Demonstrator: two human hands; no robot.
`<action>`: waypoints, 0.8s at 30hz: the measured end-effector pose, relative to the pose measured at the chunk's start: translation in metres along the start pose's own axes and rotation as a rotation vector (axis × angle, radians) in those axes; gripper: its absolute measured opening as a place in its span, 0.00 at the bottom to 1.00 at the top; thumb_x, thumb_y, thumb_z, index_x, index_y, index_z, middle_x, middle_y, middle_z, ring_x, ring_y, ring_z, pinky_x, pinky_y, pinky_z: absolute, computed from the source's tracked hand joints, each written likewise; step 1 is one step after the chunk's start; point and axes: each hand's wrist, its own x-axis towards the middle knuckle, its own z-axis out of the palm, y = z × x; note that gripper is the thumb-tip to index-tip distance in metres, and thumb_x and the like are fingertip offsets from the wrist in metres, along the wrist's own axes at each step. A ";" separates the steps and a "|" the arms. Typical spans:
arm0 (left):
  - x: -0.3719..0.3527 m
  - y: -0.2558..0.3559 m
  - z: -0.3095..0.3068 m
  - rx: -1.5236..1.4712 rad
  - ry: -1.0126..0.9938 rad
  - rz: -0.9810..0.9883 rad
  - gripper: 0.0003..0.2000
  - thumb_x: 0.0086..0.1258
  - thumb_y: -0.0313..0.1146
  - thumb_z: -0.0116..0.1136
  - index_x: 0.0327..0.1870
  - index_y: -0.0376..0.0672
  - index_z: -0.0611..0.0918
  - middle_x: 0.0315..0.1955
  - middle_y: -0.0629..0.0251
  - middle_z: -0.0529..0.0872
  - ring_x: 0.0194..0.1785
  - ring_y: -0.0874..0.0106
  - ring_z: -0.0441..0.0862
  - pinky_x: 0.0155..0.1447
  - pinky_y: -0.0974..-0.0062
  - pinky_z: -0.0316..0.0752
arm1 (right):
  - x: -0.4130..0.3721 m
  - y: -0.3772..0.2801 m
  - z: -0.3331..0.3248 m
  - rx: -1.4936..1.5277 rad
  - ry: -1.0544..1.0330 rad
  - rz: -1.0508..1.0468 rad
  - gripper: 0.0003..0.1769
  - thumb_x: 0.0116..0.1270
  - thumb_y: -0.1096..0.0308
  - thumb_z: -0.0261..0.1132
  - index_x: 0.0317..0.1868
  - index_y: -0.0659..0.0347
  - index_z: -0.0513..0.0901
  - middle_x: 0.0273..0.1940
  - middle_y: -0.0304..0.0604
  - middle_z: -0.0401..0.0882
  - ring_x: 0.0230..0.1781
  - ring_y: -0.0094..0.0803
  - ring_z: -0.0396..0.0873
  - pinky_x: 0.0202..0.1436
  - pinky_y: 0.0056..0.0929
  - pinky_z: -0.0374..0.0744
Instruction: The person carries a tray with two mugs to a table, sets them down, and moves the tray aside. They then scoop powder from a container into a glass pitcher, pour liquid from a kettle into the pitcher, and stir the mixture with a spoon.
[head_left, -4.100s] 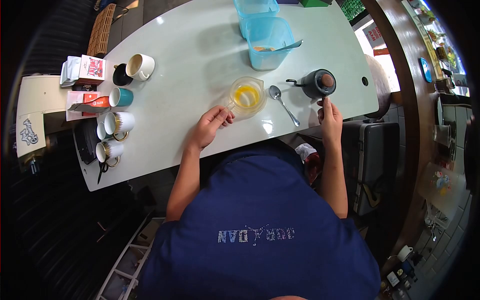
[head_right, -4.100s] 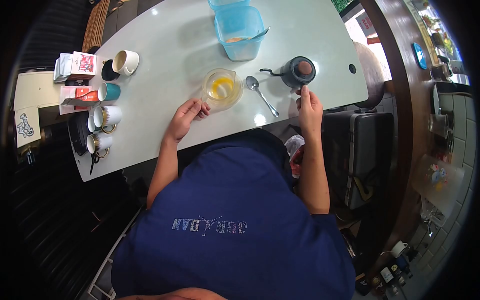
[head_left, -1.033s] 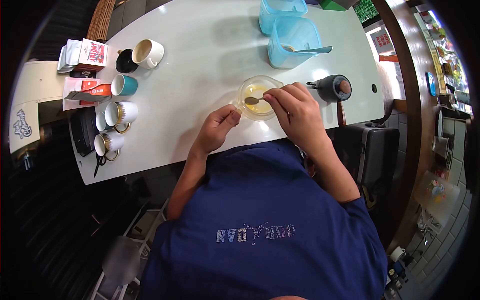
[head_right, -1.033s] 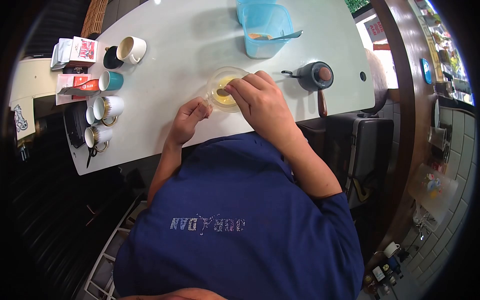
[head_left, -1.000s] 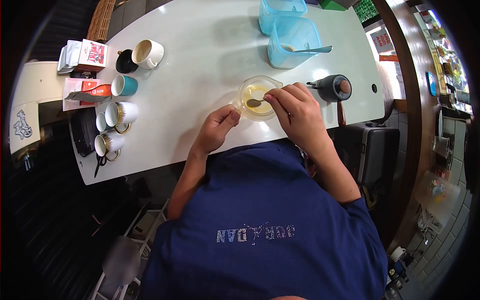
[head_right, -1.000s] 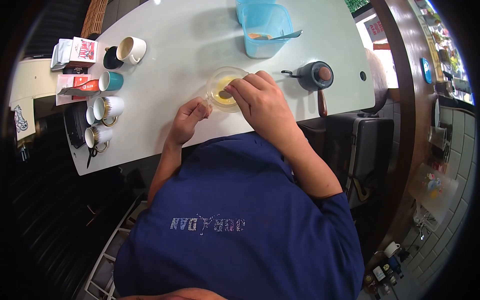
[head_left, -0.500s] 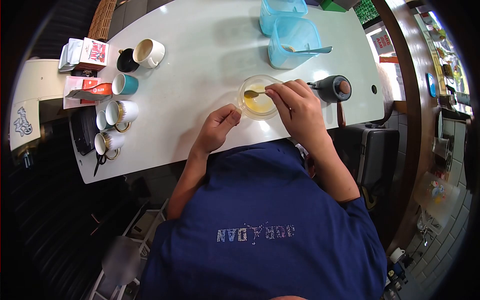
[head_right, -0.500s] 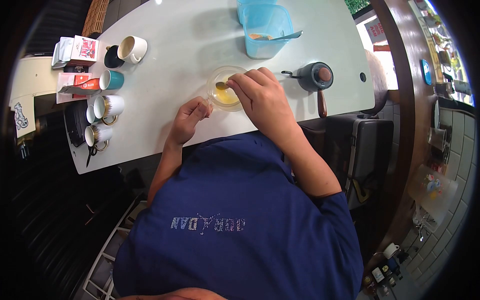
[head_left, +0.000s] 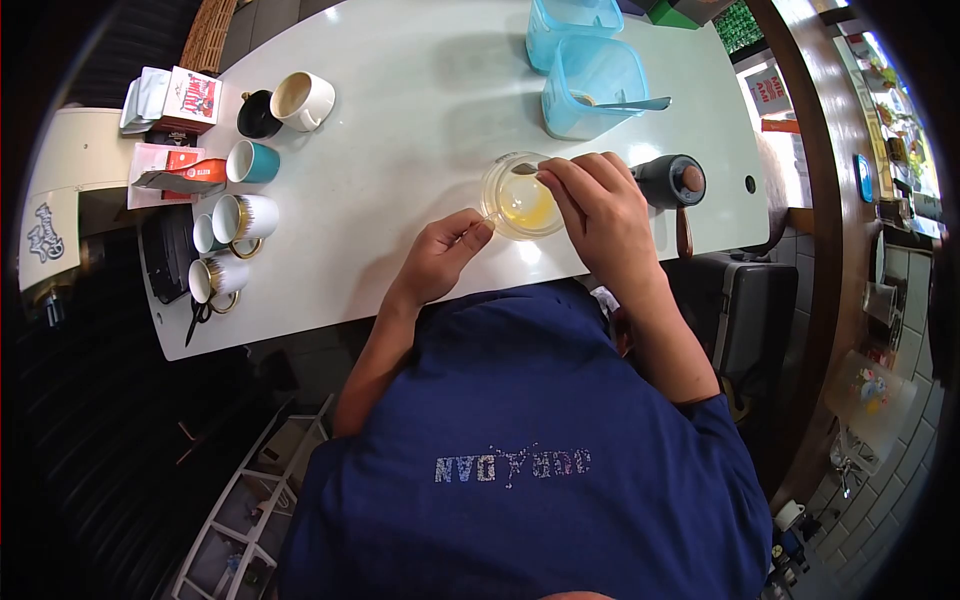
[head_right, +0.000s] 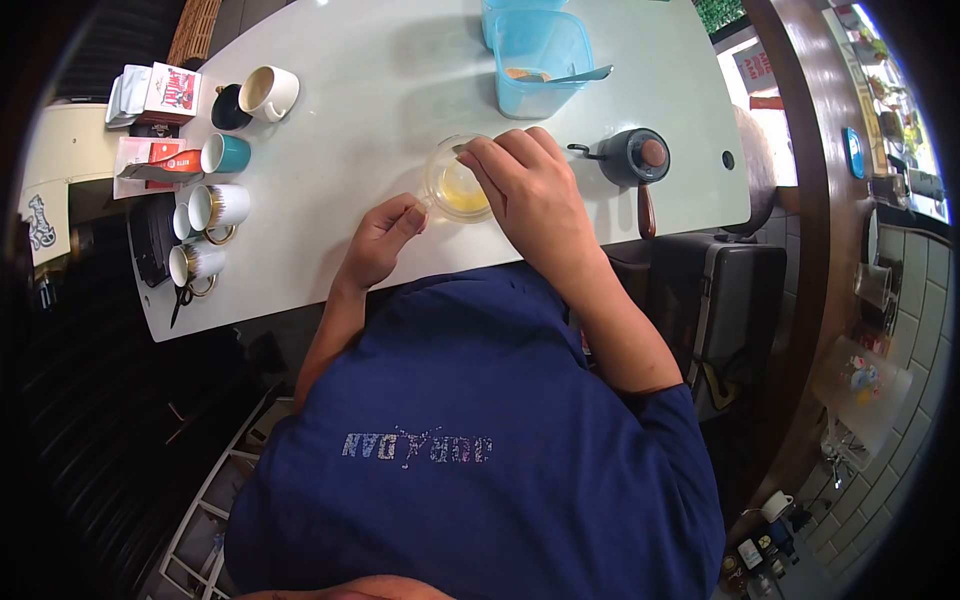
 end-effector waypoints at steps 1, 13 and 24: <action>0.000 0.000 0.001 0.010 0.002 -0.004 0.14 0.77 0.38 0.48 0.30 0.40 0.74 0.26 0.76 0.70 0.33 0.83 0.63 0.41 0.84 0.61 | 0.000 0.001 0.001 0.041 0.008 0.009 0.05 0.62 0.70 0.65 0.35 0.62 0.81 0.29 0.42 0.76 0.34 0.39 0.73 0.39 0.35 0.75; 0.001 -0.002 -0.002 -0.044 0.013 -0.016 0.14 0.77 0.39 0.48 0.30 0.40 0.74 0.26 0.76 0.70 0.34 0.83 0.64 0.42 0.83 0.62 | 0.003 0.003 -0.003 -0.042 -0.048 -0.069 0.06 0.62 0.69 0.65 0.37 0.61 0.80 0.30 0.41 0.75 0.34 0.38 0.73 0.40 0.34 0.75; 0.003 -0.002 -0.004 -0.032 0.018 0.007 0.15 0.77 0.40 0.47 0.29 0.41 0.74 0.26 0.76 0.70 0.33 0.83 0.64 0.42 0.82 0.62 | 0.006 0.004 -0.006 -0.042 -0.079 -0.068 0.05 0.62 0.69 0.65 0.36 0.61 0.80 0.30 0.41 0.74 0.34 0.38 0.73 0.40 0.34 0.75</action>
